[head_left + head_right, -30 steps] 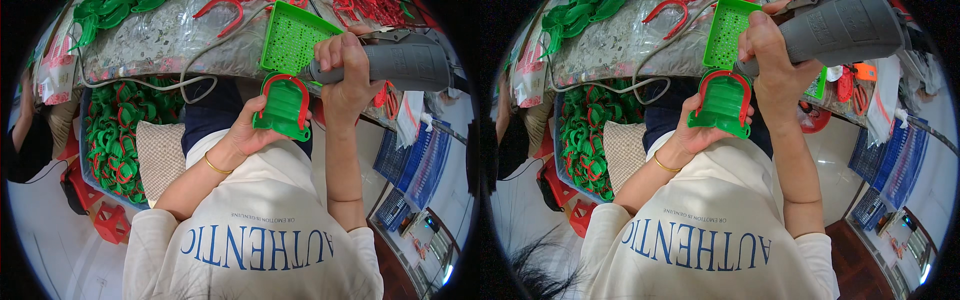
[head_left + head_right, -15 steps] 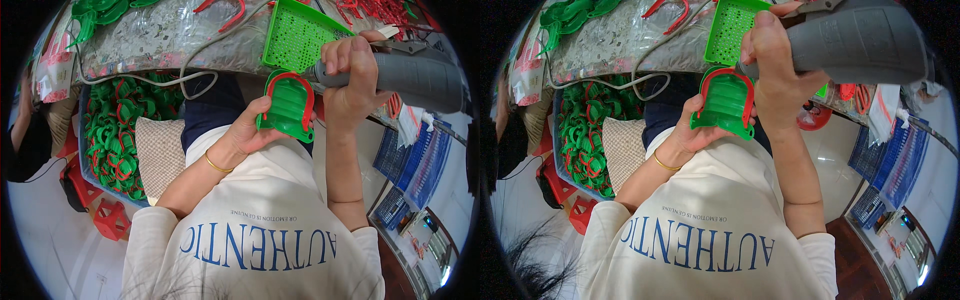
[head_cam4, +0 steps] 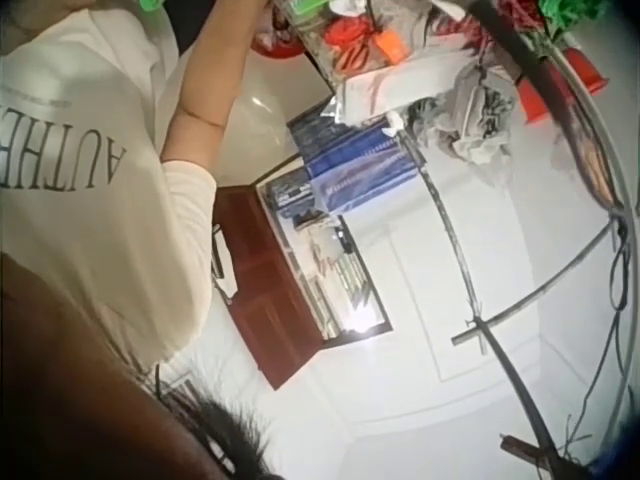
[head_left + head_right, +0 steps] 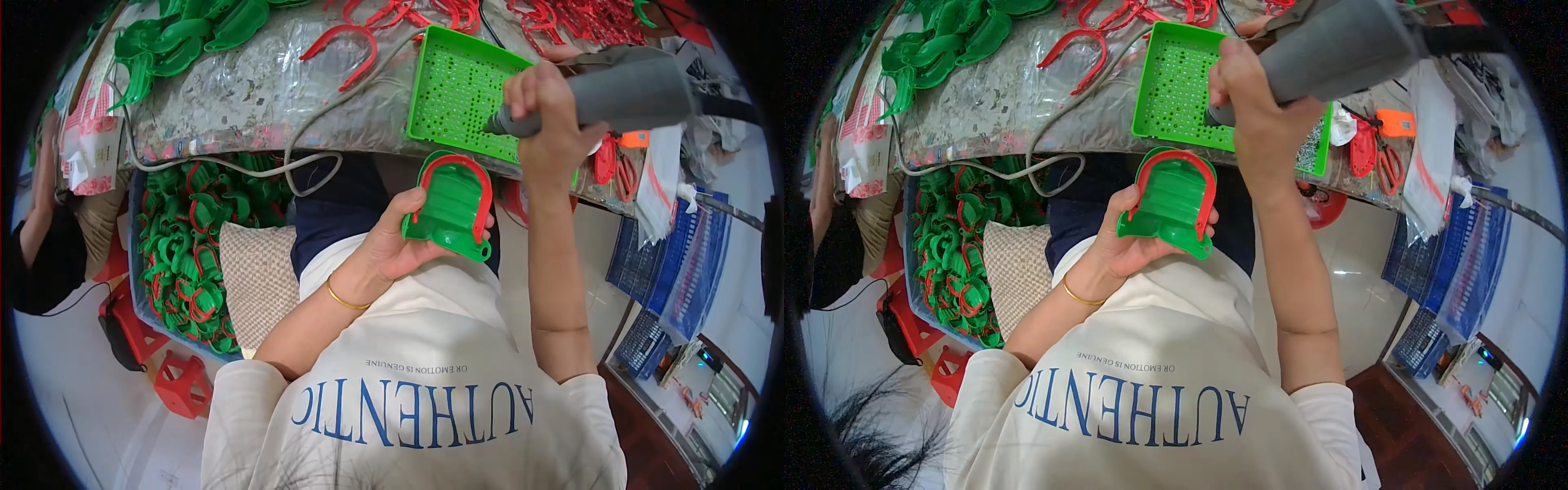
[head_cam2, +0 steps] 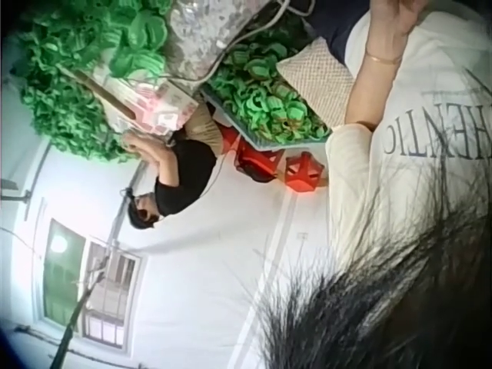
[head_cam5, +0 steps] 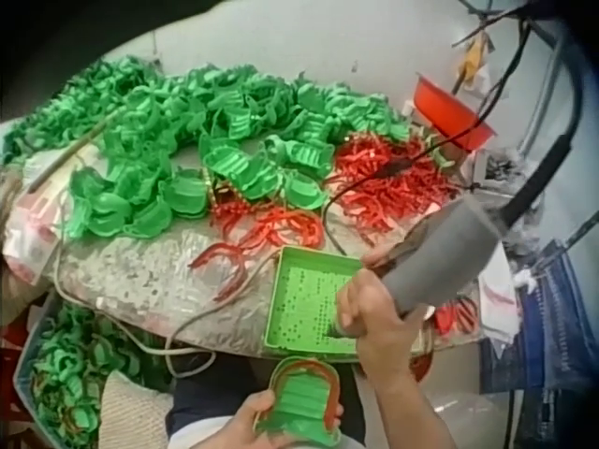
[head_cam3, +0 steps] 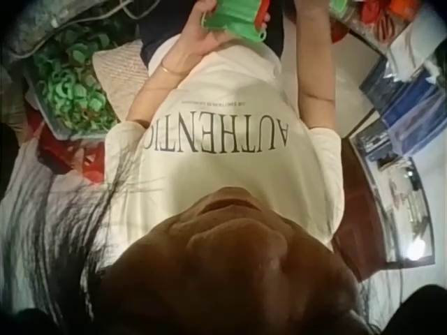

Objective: Assembling green plastic parts by adding red ribbons and silver studs using a pneumatic tool.

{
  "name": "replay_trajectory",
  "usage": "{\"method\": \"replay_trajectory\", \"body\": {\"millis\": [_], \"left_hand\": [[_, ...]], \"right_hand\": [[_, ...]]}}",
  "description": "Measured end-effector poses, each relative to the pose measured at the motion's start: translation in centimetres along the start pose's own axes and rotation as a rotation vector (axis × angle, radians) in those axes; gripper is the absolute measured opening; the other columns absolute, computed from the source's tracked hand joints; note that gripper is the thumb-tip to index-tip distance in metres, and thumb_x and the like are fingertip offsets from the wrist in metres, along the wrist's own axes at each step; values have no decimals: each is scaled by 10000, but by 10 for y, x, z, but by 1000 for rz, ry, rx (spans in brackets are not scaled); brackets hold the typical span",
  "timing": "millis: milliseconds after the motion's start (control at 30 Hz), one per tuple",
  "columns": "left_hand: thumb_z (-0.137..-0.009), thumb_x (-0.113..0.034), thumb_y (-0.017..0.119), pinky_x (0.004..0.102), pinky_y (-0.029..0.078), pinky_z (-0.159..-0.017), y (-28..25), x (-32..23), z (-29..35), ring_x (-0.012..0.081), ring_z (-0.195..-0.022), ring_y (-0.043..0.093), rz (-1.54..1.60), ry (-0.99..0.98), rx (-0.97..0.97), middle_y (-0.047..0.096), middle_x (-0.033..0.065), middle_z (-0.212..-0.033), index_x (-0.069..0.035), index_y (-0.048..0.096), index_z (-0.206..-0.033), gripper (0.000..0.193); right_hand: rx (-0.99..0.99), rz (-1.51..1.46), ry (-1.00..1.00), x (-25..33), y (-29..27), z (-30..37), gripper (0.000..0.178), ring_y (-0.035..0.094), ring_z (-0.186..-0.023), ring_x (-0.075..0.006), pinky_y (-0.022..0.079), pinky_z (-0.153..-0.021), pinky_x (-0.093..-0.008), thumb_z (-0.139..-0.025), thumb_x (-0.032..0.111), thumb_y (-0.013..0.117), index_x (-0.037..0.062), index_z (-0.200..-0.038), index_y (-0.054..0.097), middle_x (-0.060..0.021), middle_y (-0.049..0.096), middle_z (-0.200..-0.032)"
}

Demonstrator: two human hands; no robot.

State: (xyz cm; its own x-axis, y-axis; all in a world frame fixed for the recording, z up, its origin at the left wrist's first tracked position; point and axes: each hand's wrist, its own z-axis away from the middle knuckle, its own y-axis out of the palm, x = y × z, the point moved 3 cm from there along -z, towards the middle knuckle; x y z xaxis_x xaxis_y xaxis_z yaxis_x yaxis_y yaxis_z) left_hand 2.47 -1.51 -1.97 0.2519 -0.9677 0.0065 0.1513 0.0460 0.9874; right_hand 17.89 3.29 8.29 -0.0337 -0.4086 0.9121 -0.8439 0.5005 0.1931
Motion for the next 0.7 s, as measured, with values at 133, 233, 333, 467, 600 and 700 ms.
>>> {"method": "replay_trajectory", "body": {"millis": [133,233,333,467,600,700], "left_hand": [[-808,-492,604,489,472,-928,-4,-3,-2,358,-1072,577,-12,25,20,547,263,-1193,16,435,-1300,727],[-806,-492,607,490,476,-921,-6,-3,-3,365,-1072,576,24,24,16,542,269,-1197,9,434,-1304,727],[-808,-495,605,489,481,-914,-9,-3,-4,372,-1068,577,73,13,32,536,279,-1198,4,430,-1307,727],[-808,-493,605,494,483,-908,-10,-4,-4,382,-1066,574,104,12,32,528,290,-1199,8,423,-1308,731],[-803,-484,613,505,479,-909,-10,-4,-4,389,-1067,569,114,9,25,527,291,-1199,11,422,-1307,732],[-802,-477,615,508,476,-910,-13,-3,-3,392,-1068,567,108,14,30,529,288,-1196,12,421,-1308,730]], "right_hand": [[-44,23,13,-23,-2,2,207,431,-543,-124,396,-561,-289,-855,-18,548,-63,-1049,492,-34,454,-654],[-64,36,30,-31,-2,3,197,424,-527,-116,390,-544,-279,-857,-24,553,-61,-1042,496,-29,450,-641],[-55,53,24,-36,-4,3,190,426,-524,-113,390,-537,-276,-859,-29,552,-55,-1040,499,-27,450,-635],[-72,27,28,-39,-3,5,169,433,-523,-114,394,-535,-279,-862,-30,552,-47,-1025,511,-30,457,-634],[-68,48,22,-41,-3,6,164,435,-519,-117,397,-533,-281,-859,-34,557,-45,-1018,517,-32,463,-633],[-71,-86,13,-46,-3,6,170,437,-515,-120,399,-533,-283,-855,-39,560,-44,-1019,517,-32,464,-630]]}}
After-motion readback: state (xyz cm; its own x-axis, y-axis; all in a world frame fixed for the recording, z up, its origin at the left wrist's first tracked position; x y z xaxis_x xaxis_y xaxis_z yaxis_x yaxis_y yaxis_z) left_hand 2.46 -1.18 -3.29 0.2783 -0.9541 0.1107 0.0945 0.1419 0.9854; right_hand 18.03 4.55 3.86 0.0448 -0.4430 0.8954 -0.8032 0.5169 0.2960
